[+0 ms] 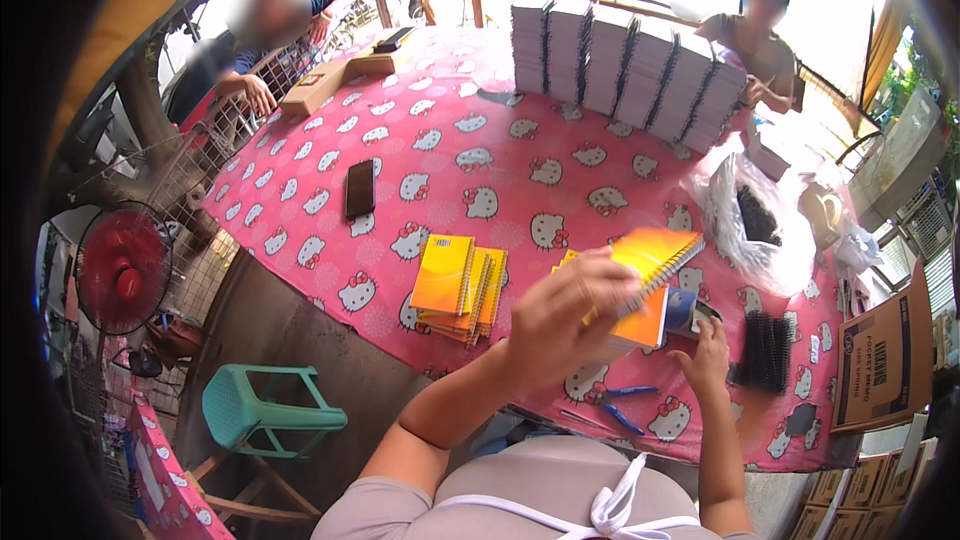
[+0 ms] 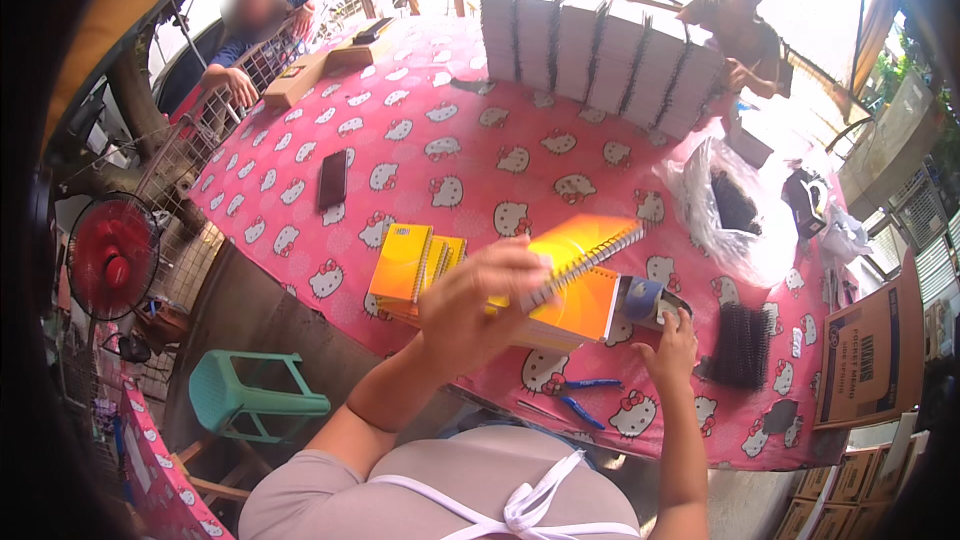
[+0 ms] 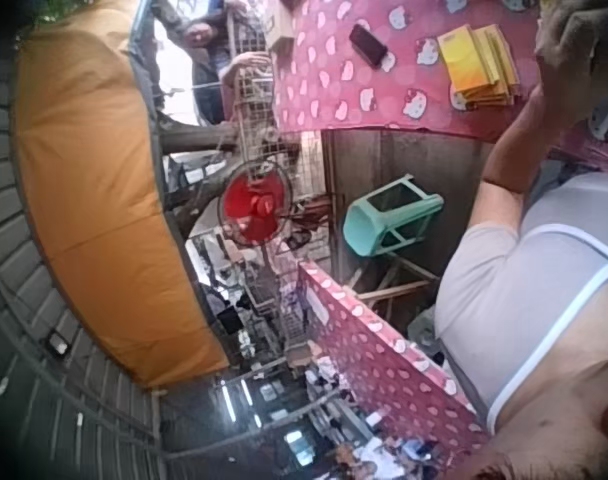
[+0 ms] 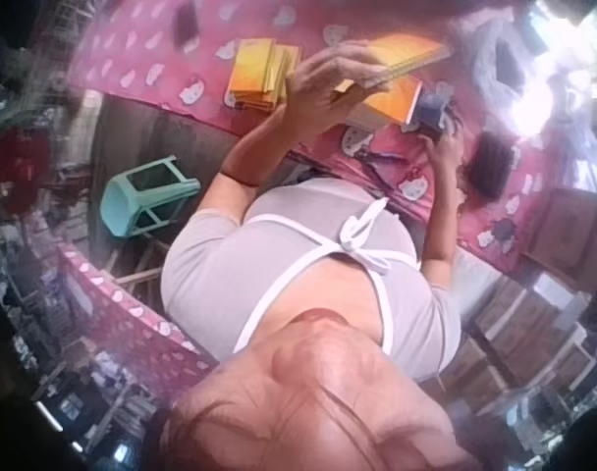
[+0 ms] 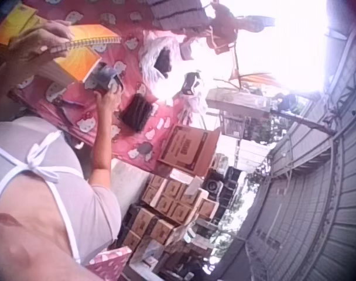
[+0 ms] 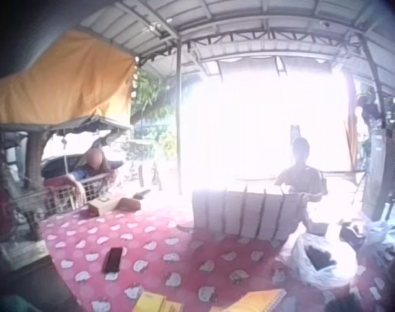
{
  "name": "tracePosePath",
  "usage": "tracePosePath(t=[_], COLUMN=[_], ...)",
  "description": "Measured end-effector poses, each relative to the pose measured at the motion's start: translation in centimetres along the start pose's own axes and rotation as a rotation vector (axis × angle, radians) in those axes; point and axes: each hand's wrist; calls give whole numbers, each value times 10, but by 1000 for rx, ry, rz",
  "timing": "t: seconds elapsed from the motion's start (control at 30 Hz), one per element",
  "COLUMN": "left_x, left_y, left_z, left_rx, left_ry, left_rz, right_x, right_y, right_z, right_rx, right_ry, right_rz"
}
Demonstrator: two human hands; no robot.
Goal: The person binds notebooks by threading a spiral coil through pre-punched holes in stacked paper and covers by hand, then crimps the ends of the coil with a tool.
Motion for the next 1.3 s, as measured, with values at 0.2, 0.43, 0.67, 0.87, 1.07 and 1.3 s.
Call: tracePosePath(t=[0.2,0.43,0.67,0.87,1.07,1.3], left_x=[15,17,25,24,15,-118], left_y=[3,6,13,17,14,-95], left_z=[66,55,49,49,56,119], left_rx=[-61,-88,-144,-119,-154,-843], left_ry=[-354,-190,-97,-132,2,820], left_rz=[-142,-47,-54,-82,-80,234], right_x=[-43,-24,-173,-170,-135,-30], right_y=[-77,-82,-119,-119,-115,-71], right_z=[65,83,10,8,14,87], right_rx=[-126,23,-254,-189,17,-146], right_ry=[-186,-330,84,-86,-326,-69], right_rz=[-557,-665,-611,-836,-1439,-219])
Point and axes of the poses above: each hand's wrist, its own z-axis away from the middle knuckle, its own x-axis out of the palm, y = z × x, and after that the axes turned 7 degrees about -x, right-handed
